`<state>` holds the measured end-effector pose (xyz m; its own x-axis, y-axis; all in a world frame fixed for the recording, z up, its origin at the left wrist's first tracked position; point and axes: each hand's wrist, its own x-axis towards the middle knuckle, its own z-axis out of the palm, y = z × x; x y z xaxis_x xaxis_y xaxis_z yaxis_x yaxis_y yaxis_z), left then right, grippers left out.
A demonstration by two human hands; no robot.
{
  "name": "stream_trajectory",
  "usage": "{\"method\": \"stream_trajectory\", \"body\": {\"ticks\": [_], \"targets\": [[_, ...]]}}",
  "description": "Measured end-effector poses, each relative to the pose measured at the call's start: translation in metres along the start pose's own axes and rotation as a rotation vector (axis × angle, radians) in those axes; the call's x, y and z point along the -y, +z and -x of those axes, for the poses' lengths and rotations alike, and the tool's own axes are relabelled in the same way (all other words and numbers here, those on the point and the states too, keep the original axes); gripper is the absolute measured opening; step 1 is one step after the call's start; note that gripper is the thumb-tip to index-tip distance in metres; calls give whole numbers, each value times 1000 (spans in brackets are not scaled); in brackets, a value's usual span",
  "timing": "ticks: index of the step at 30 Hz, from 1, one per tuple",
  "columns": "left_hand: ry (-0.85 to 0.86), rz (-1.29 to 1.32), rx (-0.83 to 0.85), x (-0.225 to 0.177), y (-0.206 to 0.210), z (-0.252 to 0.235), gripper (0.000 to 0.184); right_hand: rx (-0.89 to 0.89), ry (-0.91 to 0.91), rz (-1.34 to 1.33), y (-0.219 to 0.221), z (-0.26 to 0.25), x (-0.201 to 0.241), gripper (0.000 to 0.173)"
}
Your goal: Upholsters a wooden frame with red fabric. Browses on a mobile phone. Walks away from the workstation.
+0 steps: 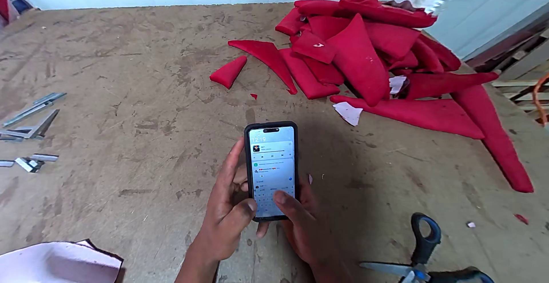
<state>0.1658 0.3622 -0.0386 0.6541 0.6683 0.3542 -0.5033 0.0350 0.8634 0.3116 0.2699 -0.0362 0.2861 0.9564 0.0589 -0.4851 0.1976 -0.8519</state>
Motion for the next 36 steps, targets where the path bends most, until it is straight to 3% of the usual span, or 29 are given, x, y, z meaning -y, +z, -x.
{"method": "stream_trajectory", "body": {"ticks": [3, 9, 14, 27, 36], "targets": [[-9, 2, 8, -1, 1, 0, 80, -54, -2, 46, 2, -1, -1, 49], [-20, 28, 1, 1, -2, 0, 81, 20, 1, -12, -2, 0, -1, 54], [-15, -8, 17, 1, 0, -1, 82, -115, 21, 42, 4, -1, -1, 50], [-3, -12, -76, -1, -5, 4, 78, 309, 54, -268, -11, 1, 2, 54], [-11, -26, -57, 0, -4, 4, 80, 109, 43, -115, -4, 2, 1, 41]]}}
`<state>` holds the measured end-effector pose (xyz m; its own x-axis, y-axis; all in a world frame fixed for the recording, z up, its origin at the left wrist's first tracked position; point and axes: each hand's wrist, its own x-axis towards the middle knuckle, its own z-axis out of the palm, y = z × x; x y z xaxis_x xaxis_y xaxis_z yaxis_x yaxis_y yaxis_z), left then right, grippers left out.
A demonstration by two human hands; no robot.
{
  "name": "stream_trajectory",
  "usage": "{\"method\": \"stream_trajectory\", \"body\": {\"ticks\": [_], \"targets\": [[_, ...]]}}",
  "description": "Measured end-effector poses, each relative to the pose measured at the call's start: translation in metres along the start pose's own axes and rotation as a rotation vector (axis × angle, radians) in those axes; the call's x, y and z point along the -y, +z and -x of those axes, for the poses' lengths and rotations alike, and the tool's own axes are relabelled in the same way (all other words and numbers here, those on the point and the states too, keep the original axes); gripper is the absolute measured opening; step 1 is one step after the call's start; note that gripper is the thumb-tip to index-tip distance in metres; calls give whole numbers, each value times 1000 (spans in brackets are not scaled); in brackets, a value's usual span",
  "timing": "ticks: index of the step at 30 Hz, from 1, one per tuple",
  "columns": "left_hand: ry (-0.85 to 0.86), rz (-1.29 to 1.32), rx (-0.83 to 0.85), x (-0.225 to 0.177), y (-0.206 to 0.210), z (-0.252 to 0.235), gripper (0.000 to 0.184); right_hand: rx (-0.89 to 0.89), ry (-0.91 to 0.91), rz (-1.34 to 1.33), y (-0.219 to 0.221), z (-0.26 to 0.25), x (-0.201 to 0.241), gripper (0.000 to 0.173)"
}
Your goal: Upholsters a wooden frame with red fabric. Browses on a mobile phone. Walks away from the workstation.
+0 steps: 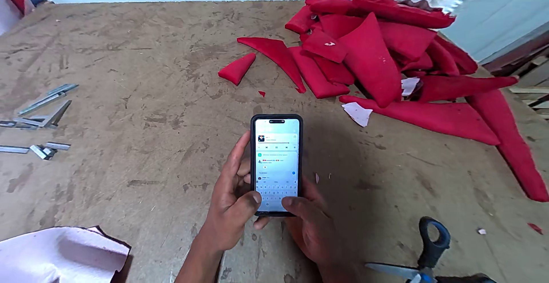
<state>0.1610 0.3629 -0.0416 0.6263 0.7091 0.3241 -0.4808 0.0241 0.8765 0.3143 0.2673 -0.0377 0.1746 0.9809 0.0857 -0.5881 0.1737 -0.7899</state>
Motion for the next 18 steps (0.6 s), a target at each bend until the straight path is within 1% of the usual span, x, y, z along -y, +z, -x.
{"method": "stream_trajectory", "body": {"ticks": [3, 5, 6, 8, 9, 11, 13, 18], "targets": [[4, 7, 17, 0, 2, 0, 82, -46, -30, -8, 0, 0, -1, 34], [0, -11, 4, 0, 5, 0, 83, -69, -39, 22, 2, -1, -1, 33], [-1, -25, -11, -1, 6, 0, 84, -65, -43, 51, 2, -1, -1, 36], [-4, -72, -55, -2, 9, 0, 88, -52, -42, 151, 3, 1, -2, 49], [-2, -102, -73, -3, 10, -1, 90, -65, -37, 188, 4, 1, -2, 52], [-5, -143, -115, -3, 13, -2, 91, -95, -37, 213, 6, 1, -3, 51], [-26, -152, -140, -2, 15, -2, 89, -71, -50, 176, 4, 1, -3, 48], [-22, -105, -65, -1, 11, 0, 82, -87, -43, 95, 1, -1, -3, 39]]}}
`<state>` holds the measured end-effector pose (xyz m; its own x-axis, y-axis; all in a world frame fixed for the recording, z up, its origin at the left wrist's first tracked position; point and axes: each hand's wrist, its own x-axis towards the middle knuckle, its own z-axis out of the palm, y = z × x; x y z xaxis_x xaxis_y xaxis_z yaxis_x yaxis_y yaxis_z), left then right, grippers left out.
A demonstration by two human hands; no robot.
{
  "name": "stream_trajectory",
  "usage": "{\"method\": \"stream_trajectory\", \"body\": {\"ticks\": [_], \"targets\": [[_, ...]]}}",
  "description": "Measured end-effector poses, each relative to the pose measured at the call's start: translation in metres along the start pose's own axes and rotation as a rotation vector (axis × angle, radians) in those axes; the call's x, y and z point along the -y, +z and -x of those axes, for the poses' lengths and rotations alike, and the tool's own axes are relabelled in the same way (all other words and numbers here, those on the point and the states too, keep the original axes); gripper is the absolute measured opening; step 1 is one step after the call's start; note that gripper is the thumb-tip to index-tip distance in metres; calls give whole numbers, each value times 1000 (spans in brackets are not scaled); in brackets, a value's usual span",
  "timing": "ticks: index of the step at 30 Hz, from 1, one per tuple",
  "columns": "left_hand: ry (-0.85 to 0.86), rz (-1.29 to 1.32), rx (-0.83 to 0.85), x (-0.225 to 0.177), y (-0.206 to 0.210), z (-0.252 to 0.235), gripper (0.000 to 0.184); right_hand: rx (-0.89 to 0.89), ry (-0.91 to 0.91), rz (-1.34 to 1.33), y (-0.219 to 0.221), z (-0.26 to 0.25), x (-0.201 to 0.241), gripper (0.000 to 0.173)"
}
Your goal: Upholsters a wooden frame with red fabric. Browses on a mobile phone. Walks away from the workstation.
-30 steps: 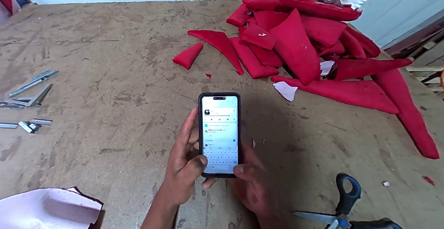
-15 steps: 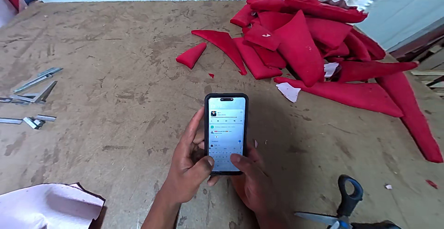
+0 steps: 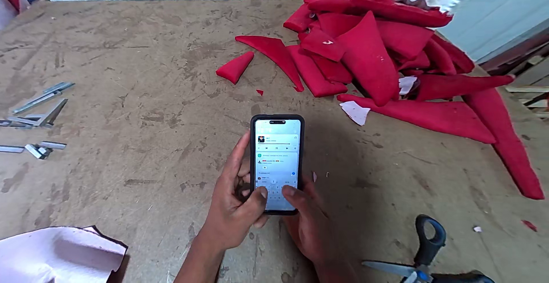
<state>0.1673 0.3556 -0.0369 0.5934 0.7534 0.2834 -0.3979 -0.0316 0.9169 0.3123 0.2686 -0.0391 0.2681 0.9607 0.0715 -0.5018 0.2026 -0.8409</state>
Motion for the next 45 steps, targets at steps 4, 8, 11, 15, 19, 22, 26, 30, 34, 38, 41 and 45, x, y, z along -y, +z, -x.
{"method": "stream_trajectory", "body": {"ticks": [4, 8, 11, 15, 19, 22, 26, 30, 34, 38, 41, 45], "targets": [[14, 27, 30, 1, -4, 0, 79, 68, 2, -25, -1, 0, 1, 43], [19, 58, 77, 2, -9, -1, 77, 86, 24, -8, 0, 0, 2, 49], [4, 66, 60, 1, -8, -2, 78, 107, 29, 2, -2, 1, 1, 55], [12, 67, 59, 3, -8, -1, 76, 88, 44, 4, -1, 1, 3, 51], [16, 57, 56, 3, -8, -1, 77, 149, 35, -60, -7, 1, 3, 47], [13, 46, 58, 3, -8, -1, 78, 130, 33, -68, -5, 0, 4, 44], [9, 62, 72, 3, -6, -1, 79, 45, 26, -27, -2, 1, 1, 45], [25, 57, 80, 2, -2, -2, 81, -62, -10, 50, 3, -2, 1, 48], [47, 36, 90, 5, 0, -2, 81, -136, -12, 109, 4, -3, 2, 49], [31, 76, 96, 4, 0, -2, 79, -83, -12, 45, -1, -1, 0, 47], [15, 117, 95, 4, -2, -2, 76, -22, 2, -52, -7, -1, -3, 47], [31, 106, 105, 4, -2, -1, 75, -37, -9, -65, -7, -3, -5, 50]]}}
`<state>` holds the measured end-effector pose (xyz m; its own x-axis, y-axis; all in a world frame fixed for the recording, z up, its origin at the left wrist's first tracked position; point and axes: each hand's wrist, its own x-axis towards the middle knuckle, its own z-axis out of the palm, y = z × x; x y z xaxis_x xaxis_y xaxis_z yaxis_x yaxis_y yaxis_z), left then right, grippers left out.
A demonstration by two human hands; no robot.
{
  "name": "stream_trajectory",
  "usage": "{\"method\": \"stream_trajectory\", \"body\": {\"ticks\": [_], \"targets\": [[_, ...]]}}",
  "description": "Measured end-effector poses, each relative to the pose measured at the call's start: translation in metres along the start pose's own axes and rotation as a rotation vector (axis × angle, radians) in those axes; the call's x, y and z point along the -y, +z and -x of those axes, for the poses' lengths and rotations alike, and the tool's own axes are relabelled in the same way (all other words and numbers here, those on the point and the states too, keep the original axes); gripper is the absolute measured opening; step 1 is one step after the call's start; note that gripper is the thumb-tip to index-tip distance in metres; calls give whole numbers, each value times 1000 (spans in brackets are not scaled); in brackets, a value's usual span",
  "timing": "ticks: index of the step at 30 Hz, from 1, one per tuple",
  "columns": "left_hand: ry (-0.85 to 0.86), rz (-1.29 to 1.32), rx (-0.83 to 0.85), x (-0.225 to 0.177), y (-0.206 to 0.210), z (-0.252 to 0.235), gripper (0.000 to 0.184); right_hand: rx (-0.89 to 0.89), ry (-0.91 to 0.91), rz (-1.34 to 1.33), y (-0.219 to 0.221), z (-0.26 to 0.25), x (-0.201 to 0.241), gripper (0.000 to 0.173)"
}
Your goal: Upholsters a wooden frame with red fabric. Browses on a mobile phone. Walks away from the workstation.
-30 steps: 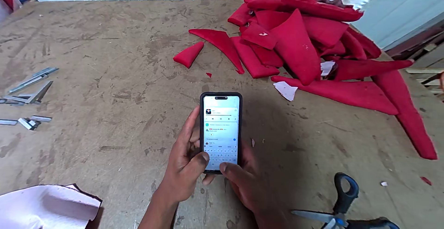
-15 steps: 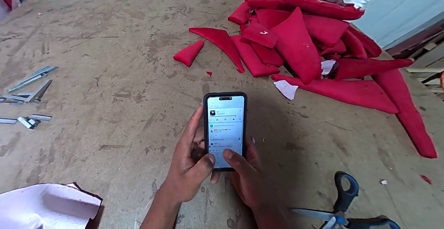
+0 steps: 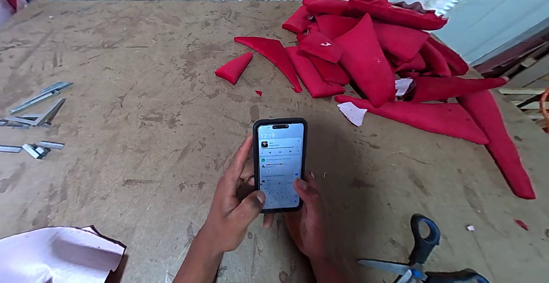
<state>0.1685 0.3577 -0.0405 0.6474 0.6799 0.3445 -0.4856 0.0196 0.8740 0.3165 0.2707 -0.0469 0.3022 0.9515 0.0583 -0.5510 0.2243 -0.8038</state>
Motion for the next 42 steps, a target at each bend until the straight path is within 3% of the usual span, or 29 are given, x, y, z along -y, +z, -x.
{"method": "stream_trajectory", "body": {"ticks": [8, 14, 18, 29, 42], "targets": [[28, -48, 20, 1, 1, 0, 75, -87, 6, 39, -1, 0, -2, 51], [15, -53, -41, 0, 1, -1, 73, -17, 24, -33, -4, 1, -2, 53], [29, -67, -89, 0, -1, 1, 65, -8, 27, -16, -1, 1, -2, 53], [38, -113, -156, 0, -1, -1, 64, 33, 15, 42, -1, 2, -2, 48], [28, -67, -238, 1, -1, -2, 60, 115, 13, 122, 3, 1, 0, 54]]}}
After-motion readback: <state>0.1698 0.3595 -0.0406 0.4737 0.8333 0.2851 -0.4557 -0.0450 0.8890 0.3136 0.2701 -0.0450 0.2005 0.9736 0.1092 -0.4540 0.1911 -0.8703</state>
